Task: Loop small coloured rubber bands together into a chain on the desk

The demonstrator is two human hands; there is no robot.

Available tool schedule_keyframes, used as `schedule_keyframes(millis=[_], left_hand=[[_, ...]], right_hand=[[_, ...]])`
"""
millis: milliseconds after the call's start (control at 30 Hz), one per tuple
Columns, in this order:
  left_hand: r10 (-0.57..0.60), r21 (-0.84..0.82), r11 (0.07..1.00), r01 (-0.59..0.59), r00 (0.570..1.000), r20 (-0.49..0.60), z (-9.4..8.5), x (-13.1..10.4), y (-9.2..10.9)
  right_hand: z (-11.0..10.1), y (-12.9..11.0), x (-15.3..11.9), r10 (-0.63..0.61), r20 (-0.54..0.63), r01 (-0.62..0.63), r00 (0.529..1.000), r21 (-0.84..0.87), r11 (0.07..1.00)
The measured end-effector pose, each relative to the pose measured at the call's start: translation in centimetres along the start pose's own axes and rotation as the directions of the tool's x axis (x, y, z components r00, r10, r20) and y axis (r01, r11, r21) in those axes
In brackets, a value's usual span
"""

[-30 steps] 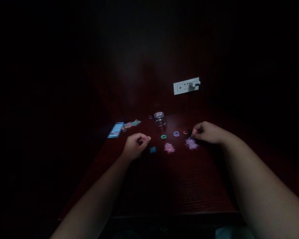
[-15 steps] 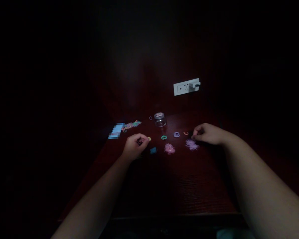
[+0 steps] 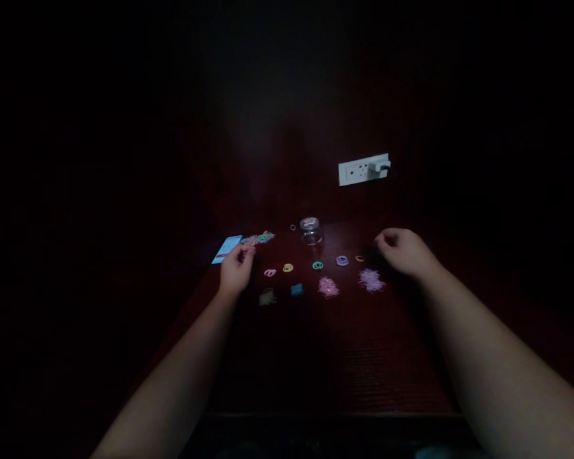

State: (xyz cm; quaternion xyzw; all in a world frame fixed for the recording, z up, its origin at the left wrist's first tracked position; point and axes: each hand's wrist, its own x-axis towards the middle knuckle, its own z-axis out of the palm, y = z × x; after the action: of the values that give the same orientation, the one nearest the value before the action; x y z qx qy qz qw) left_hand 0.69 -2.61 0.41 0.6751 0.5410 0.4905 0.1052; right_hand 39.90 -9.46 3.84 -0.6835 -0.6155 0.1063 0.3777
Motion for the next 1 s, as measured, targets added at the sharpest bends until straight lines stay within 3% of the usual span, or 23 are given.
schedule_keyframes(millis=[100, 233, 367, 533, 733, 1000], left_hand=[[-0.106, 0.086, 0.990, 0.109, 0.994, -0.040, -0.5, 1.2, -2.5], [-0.238, 0.227, 0.946, 0.232, 0.971, -0.002, -0.3, 1.7, -4.9], [-0.296, 0.350, 0.899, 0.263, 0.954, 0.044, 0.1, 1.8, -5.3], [-0.303, 0.459, 0.862, 0.216, 0.945, 0.125, 0.5, 1.9, -4.6], [-0.272, 0.523, 0.840, 0.143, 0.945, 0.179, 0.7, 1.8, -4.0], [-0.123, 0.527, 0.849, -0.025, 0.962, 0.245, 2.1, 2.7, -3.0]], right_hand=[[0.3, -0.8, -0.5, -0.092, -0.049, 0.094, 0.995, 0.053, 0.994], [1.2, -2.8, -2.0, -0.243, 0.045, 0.232, 0.969, 0.165, 0.959], [2.8, -5.0, -3.7, -0.450, 0.147, 0.399, 0.881, 0.280, 0.873], [5.0, -6.6, -5.2, -0.575, 0.317, 0.465, 0.754, 0.362, 0.808], [5.8, -7.2, -5.7, -0.570, 0.345, 0.445, 0.746, 0.378, 0.812], [5.7, -7.8, -6.1, -0.587, 0.367, 0.441, 0.722, 0.410, 0.798]])
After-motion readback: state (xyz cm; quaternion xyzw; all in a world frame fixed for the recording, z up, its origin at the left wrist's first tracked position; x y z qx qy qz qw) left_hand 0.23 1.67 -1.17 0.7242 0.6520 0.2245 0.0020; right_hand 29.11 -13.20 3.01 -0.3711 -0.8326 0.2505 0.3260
